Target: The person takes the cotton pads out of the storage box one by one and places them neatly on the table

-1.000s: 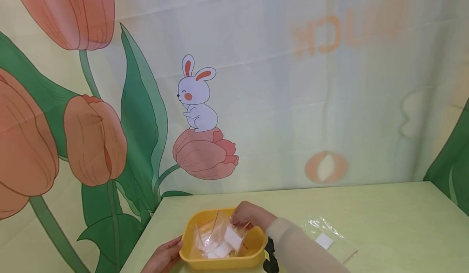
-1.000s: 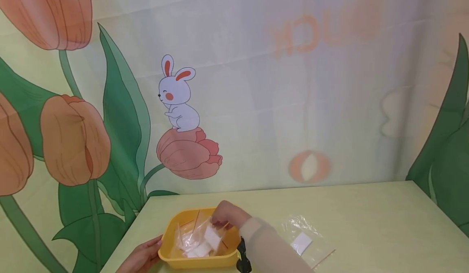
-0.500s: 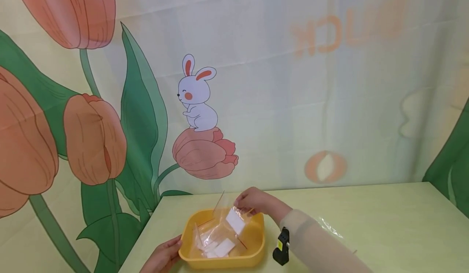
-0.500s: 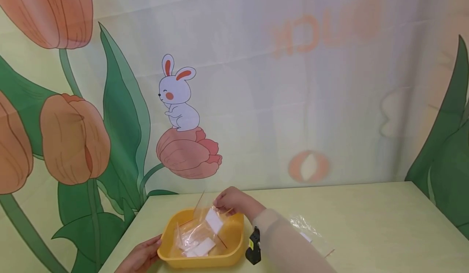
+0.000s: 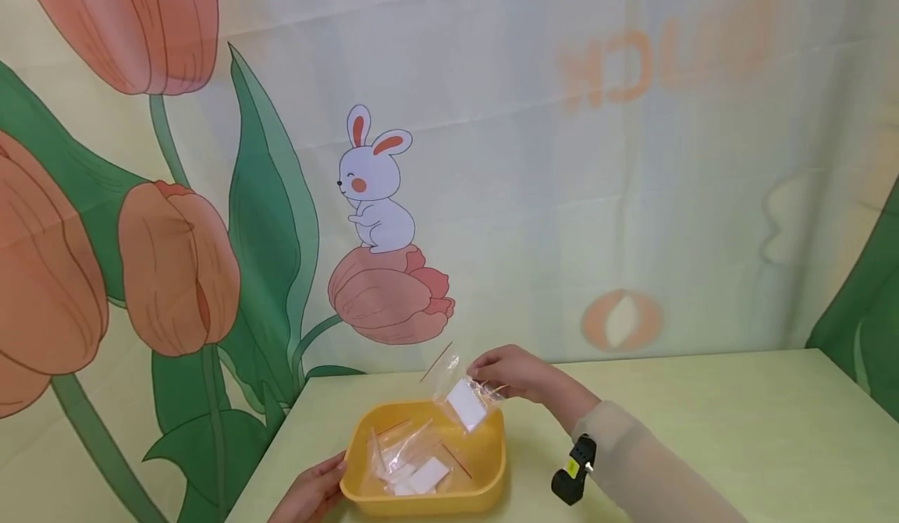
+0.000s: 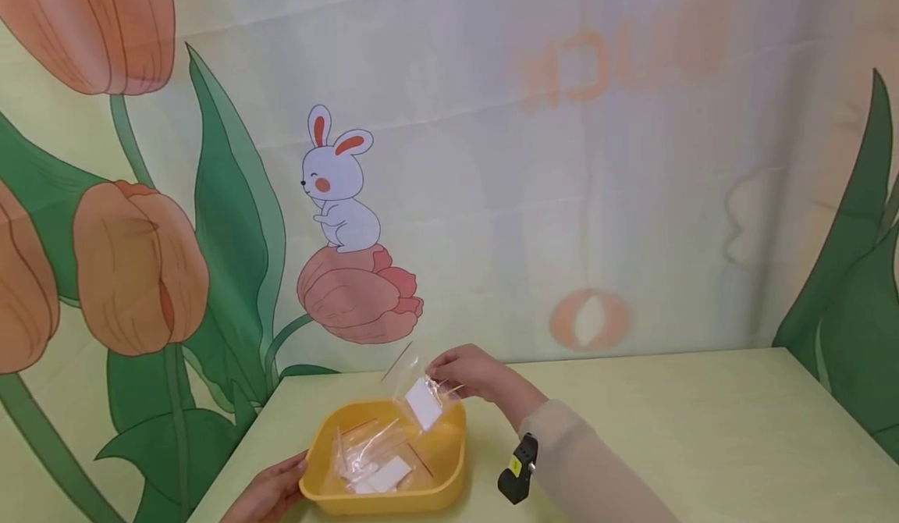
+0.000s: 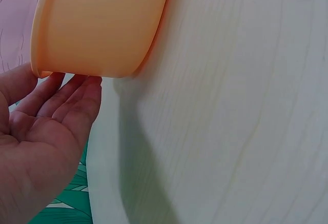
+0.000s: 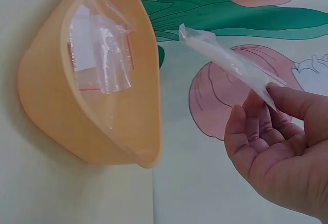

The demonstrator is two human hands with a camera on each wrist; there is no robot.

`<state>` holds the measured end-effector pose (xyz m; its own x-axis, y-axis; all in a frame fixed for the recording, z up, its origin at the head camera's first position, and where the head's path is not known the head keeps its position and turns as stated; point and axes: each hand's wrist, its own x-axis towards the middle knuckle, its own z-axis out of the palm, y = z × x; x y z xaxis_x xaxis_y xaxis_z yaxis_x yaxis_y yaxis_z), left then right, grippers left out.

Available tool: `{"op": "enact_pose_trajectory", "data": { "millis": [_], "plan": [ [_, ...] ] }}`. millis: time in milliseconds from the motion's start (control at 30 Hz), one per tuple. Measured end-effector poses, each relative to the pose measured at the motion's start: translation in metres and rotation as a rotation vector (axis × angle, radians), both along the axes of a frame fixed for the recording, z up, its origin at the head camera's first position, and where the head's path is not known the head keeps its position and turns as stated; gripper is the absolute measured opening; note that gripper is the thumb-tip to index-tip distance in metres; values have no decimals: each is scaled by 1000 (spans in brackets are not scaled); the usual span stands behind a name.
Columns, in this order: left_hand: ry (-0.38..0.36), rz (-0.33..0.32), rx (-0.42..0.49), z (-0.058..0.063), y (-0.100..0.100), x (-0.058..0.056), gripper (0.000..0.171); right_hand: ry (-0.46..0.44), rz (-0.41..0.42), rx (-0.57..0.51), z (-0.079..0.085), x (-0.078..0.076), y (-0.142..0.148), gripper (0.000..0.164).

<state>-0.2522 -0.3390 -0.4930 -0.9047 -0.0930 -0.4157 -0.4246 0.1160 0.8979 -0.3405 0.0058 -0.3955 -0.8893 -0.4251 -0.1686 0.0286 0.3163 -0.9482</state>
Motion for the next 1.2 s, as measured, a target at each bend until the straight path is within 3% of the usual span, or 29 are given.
{"op": "enact_pose_trajectory", "data": {
  "millis": [367, 700, 1200],
  "plan": [
    [-26, -13, -6, -2, 0, 0, 56, 4, -21, -83, 12, 5, 25, 23],
    [-12, -12, -14, -2, 1, 1, 55, -2, 7, -194, 11, 9, 60, 22],
    [5, -1, 6, -1, 1, 0, 54, -25, 25, -266, -24, 21, 123, 17]
  ]
}}
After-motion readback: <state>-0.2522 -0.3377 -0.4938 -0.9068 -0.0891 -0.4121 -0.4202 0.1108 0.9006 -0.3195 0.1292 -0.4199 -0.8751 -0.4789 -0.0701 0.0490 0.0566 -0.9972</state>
